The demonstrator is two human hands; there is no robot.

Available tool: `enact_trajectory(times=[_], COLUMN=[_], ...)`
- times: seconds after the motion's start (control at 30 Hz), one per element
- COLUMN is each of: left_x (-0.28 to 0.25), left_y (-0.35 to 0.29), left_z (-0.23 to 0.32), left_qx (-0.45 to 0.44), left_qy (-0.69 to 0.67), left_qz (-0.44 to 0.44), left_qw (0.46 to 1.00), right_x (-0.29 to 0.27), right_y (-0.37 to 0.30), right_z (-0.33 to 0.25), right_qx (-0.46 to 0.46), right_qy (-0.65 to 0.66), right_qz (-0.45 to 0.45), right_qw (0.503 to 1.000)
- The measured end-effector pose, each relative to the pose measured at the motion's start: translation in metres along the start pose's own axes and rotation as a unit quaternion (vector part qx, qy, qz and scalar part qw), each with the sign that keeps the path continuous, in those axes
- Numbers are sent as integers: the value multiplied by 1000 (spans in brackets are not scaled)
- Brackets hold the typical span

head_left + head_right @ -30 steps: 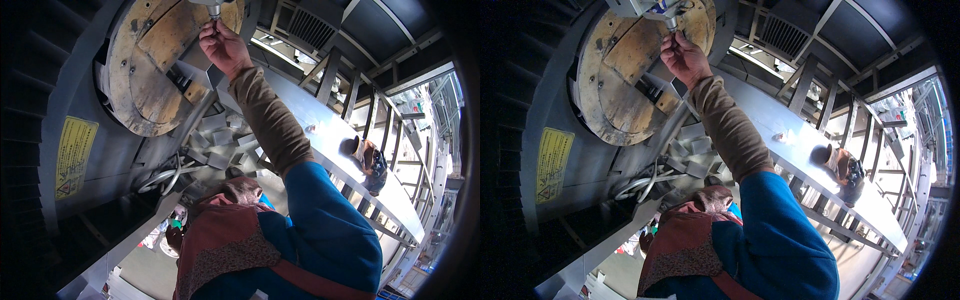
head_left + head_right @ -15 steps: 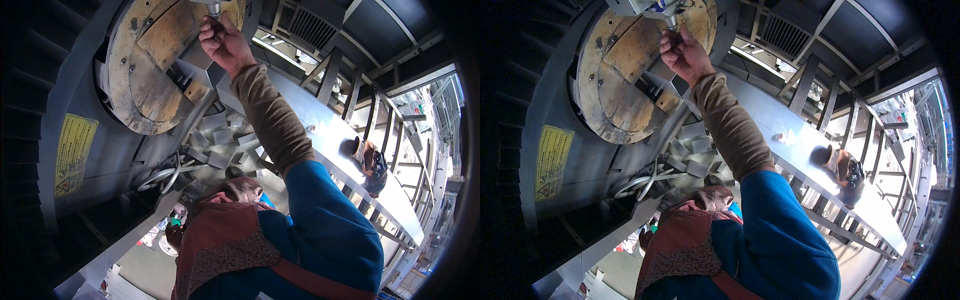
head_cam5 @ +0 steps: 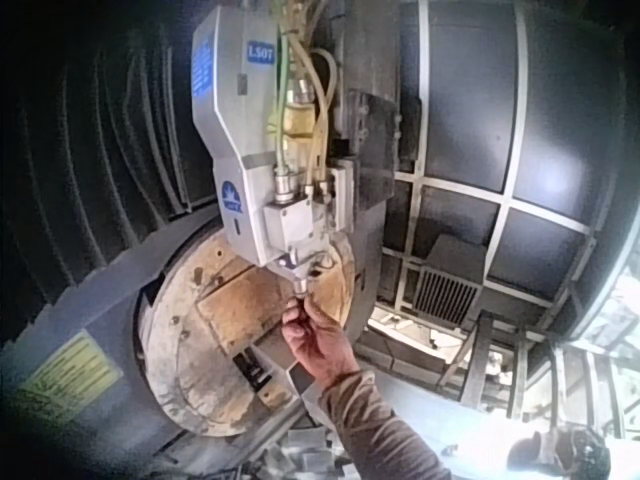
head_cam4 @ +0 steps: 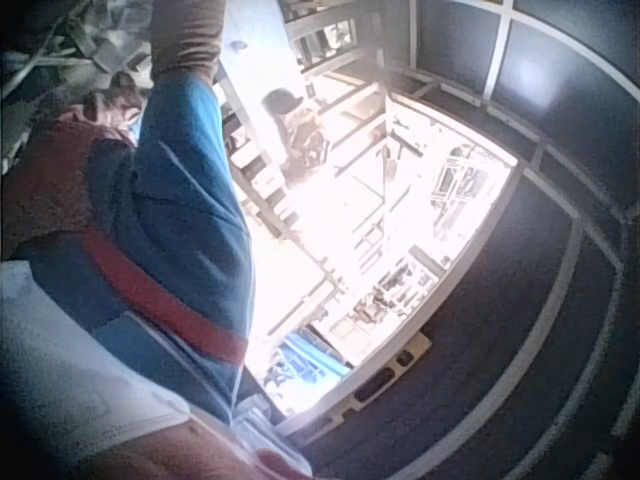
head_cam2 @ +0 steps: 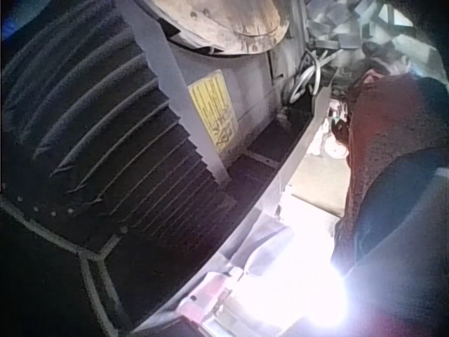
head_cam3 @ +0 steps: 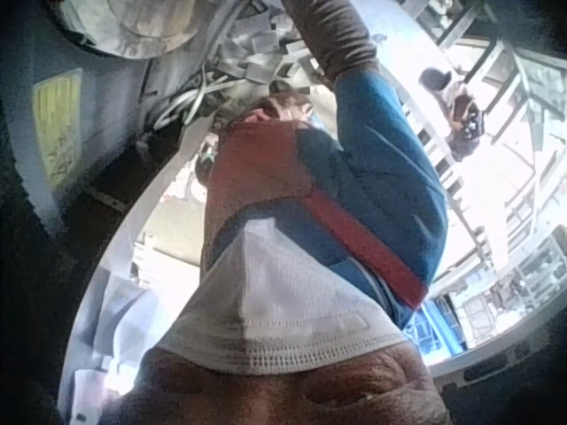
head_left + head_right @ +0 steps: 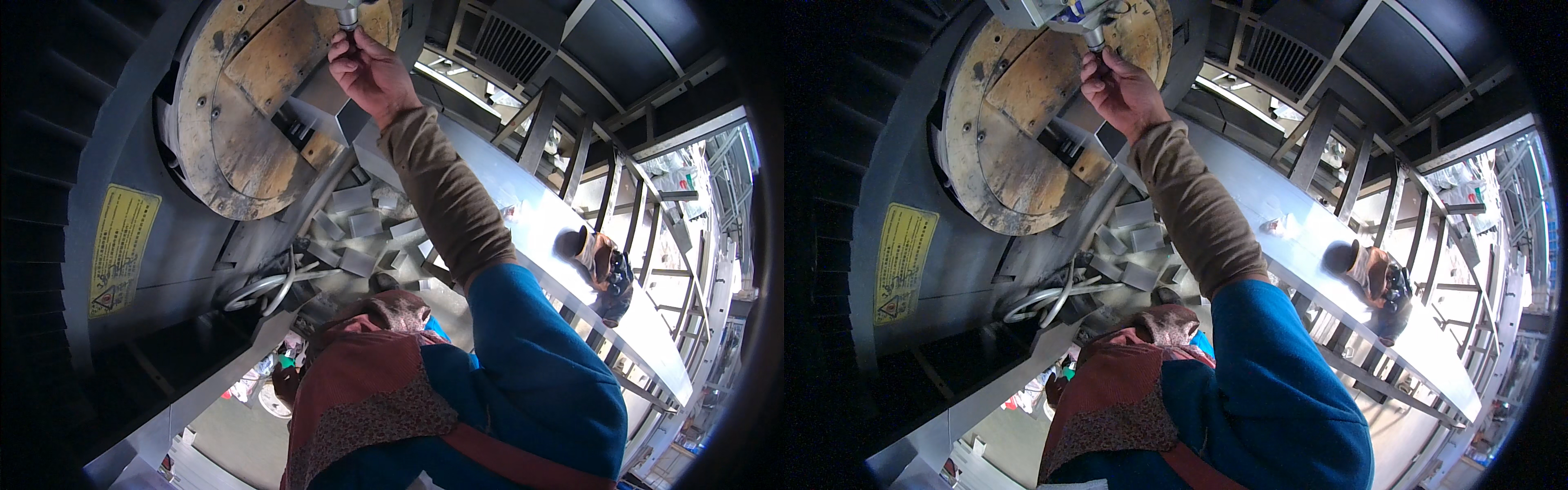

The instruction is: The person removes a metal bar from a cutting machine, places it on a metal frame, and uses a hammer to secure it. They then lift the assembled frame and carry it to a stack of similar frames.

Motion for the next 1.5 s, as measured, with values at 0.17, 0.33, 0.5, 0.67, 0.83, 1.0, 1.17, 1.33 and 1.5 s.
enact_trajectory(times=[0.17,0.33,0.5,0.67,0.83,1.0,1.17,1.33,1.5], left_x=[-2,1,2,5,13,29,26,14,13], left_y=[-1,1,3,-2,-5,9,11,19,34], left_z=[24,38,39,24,-38,-51,-55,-7,11], left_qx=[-52,18,-15,-89,-334,-106,-272,-185,-84], left_qy=[52,-2,-29,-59,-99,199,41,45,62], left_qz=[-16,-53,-50,-38,-35,-107,-87,-104,-170], left_qw=[997,998,998,994,937,968,958,976,980], right_x=[9,1,9,5,10,4,3,-3,6], right_y=[1,1,0,-1,-4,-3,-4,-7,-34], right_z=[4,1,6,4,7,4,4,-1,-2], right_qx=[60,30,61,21,45,9,18,-60,-109], right_qy=[7,24,10,39,34,38,52,-33,-75], right_qz=[-95,-12,-69,-7,-62,-19,-32,38,86], right_qw=[994,999,996,999,996,999,998,997,987])
Point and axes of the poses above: each hand's wrist, its own y-axis towards the middle knuckle, its own x-axis out of the palm, z = x × y, the point moved 5 cm from there along y, towards the middle knuckle, and after that the axes turned 5 degrees about -y, right-handed, at the moved point
